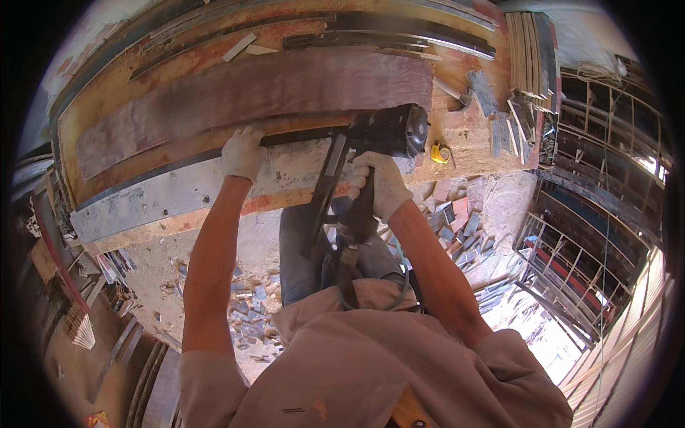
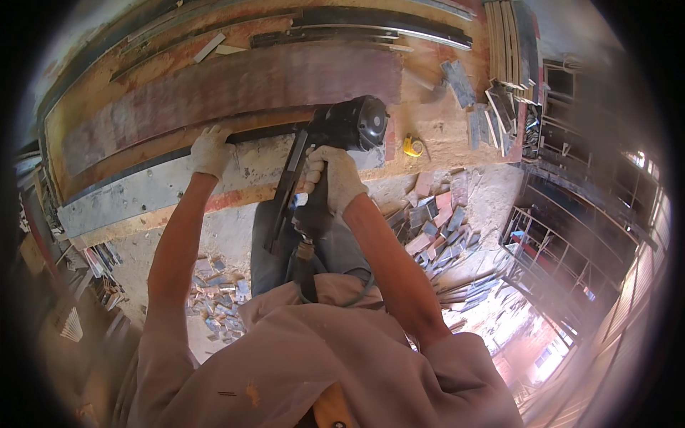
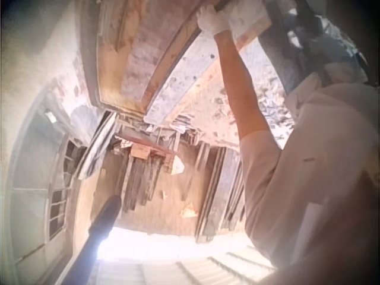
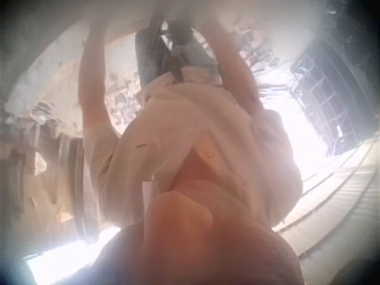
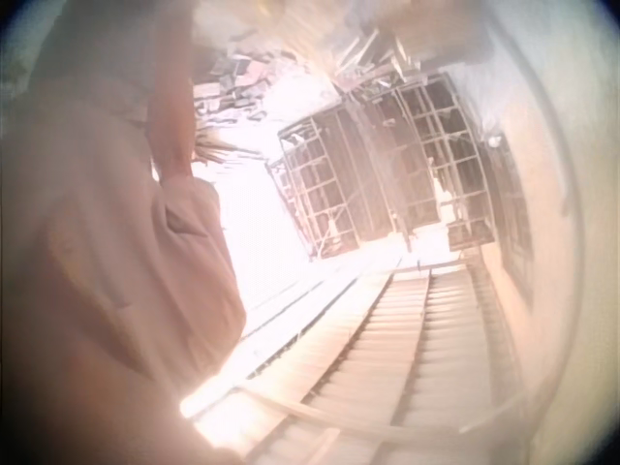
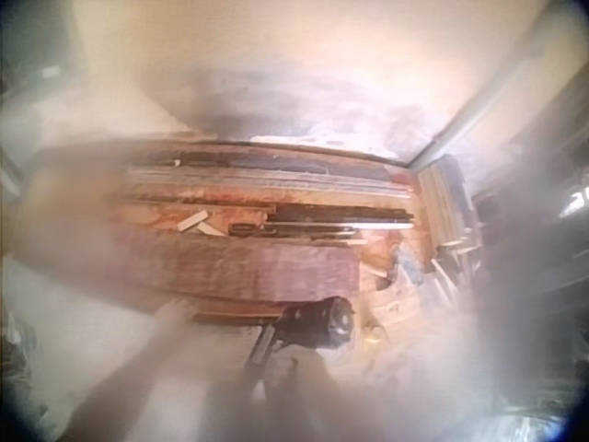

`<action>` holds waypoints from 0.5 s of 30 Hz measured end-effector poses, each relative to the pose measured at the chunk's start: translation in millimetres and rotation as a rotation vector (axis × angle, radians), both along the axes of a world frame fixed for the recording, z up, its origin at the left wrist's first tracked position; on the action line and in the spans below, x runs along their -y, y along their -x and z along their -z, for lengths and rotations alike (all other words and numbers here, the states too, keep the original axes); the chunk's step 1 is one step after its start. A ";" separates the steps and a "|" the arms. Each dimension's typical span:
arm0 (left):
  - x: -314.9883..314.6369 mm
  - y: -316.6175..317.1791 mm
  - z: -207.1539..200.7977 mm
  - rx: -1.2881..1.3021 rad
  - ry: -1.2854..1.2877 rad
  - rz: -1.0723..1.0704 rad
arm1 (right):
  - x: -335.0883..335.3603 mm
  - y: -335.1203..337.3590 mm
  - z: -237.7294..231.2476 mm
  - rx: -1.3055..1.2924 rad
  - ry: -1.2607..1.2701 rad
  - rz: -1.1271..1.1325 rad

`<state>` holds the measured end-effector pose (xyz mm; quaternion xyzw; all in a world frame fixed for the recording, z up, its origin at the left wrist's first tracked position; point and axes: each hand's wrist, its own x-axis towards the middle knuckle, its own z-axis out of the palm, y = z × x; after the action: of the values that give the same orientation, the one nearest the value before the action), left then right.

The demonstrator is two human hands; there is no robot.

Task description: The person assembles a wooden structure by placing planks onto a frame and securing them with a nail gun. They repeatedly pick up planks, align them, and drive nails into the wood.

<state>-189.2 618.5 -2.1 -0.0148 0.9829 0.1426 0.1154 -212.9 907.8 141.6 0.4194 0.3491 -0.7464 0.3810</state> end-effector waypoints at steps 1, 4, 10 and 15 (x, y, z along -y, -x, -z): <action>1.7 -1.7 1.4 0.002 0.005 0.002 | 3.7 -3.9 -2.0 0.033 -0.040 0.013; 0.7 -2.8 -2.2 -0.008 -0.002 0.001 | 12.0 -5.4 -7.5 0.038 -0.117 0.024; 5.3 -2.9 3.4 0.040 -0.026 0.060 | 53.4 -24.2 -7.2 0.017 0.011 0.027; 41.3 -20.7 1.7 -0.029 -0.112 0.068 | 86.9 -36.0 -0.2 -0.021 -0.260 0.010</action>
<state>-168.5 577.2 -3.8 0.0273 0.9749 0.1934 0.1065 -177.0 820.9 141.8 0.4590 0.4448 -0.7011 0.3160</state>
